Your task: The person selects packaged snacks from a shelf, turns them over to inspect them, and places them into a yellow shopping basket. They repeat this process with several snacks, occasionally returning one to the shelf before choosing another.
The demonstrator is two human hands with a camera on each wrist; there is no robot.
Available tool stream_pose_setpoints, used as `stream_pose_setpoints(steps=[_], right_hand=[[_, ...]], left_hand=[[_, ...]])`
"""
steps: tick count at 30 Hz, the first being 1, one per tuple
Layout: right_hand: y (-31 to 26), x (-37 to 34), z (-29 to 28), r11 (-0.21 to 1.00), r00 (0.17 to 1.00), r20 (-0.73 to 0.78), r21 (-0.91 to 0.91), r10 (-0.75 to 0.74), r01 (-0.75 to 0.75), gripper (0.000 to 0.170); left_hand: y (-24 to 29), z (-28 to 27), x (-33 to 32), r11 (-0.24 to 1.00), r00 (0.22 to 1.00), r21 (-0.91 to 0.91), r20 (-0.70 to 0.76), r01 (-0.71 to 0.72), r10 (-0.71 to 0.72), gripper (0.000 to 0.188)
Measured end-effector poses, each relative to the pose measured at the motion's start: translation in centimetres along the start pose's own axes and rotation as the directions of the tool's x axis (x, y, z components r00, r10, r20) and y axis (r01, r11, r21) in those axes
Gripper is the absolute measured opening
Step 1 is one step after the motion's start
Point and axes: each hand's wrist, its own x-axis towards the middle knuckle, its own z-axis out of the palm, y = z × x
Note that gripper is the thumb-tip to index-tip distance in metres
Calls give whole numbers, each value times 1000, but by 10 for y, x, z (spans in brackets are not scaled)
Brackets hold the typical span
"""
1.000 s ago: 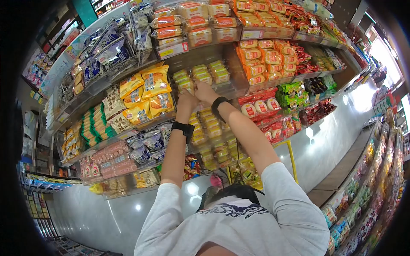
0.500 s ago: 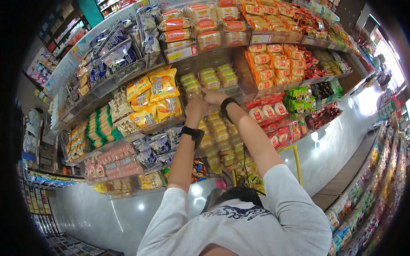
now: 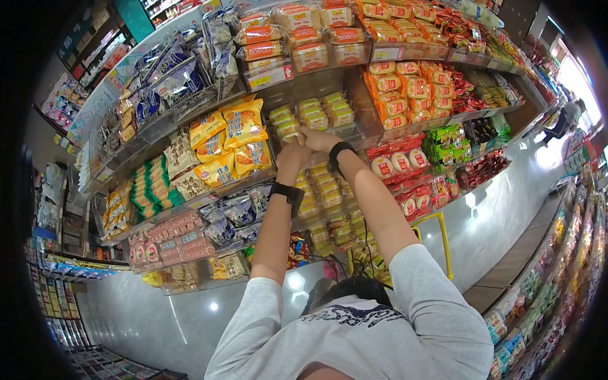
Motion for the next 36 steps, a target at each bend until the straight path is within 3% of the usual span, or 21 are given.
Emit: stream_pose_setpoints(steps=[4,8,13,14,17,19,22,23,26,31,34,36], right_hand=[[-8,-3,0,997,1000,15,71,17,-18,59],[-5,1,3,993,994,20,-49,109,-108,59],[-22,-4,1,988,991,30,-85,129,-126,70],[-22,-5,0,986,990,27,-97,140,-137,70],[-15,0,0,976,987,5,-154,160,-157,68],[-7,8,3,962,987,-20,-222,158,-158,67],[3,10,3,969,995,18,-231,99,-92,52],[5,11,3,972,996,12,-221,89,-84,50],[14,17,3,985,996,-28,-147,83,-87,46],[5,5,4,995,984,-153,56,90,-83,44],[18,18,2,964,961,-135,152,240,-219,49],[26,27,4,965,957,-131,83,258,-248,48]], left_hand=[[-5,6,8,999,1000,30,-2,-20,20,75],[-2,0,3,999,999,33,47,-9,8,74],[4,0,-1,994,998,95,-35,49,-46,73],[6,1,-3,989,995,124,-66,80,-72,72],[10,-8,-8,995,995,13,23,100,-101,74],[10,-7,-7,995,996,57,7,84,-85,65],[6,4,1,994,995,82,-84,68,-61,53],[3,8,4,994,991,86,-125,63,-52,50],[12,-8,-11,996,997,40,0,78,-78,48],[-1,9,15,998,997,14,-31,69,-69,53],[3,2,9,997,997,-16,-12,78,-78,55],[4,-2,3,997,998,-36,-6,70,-70,66]])
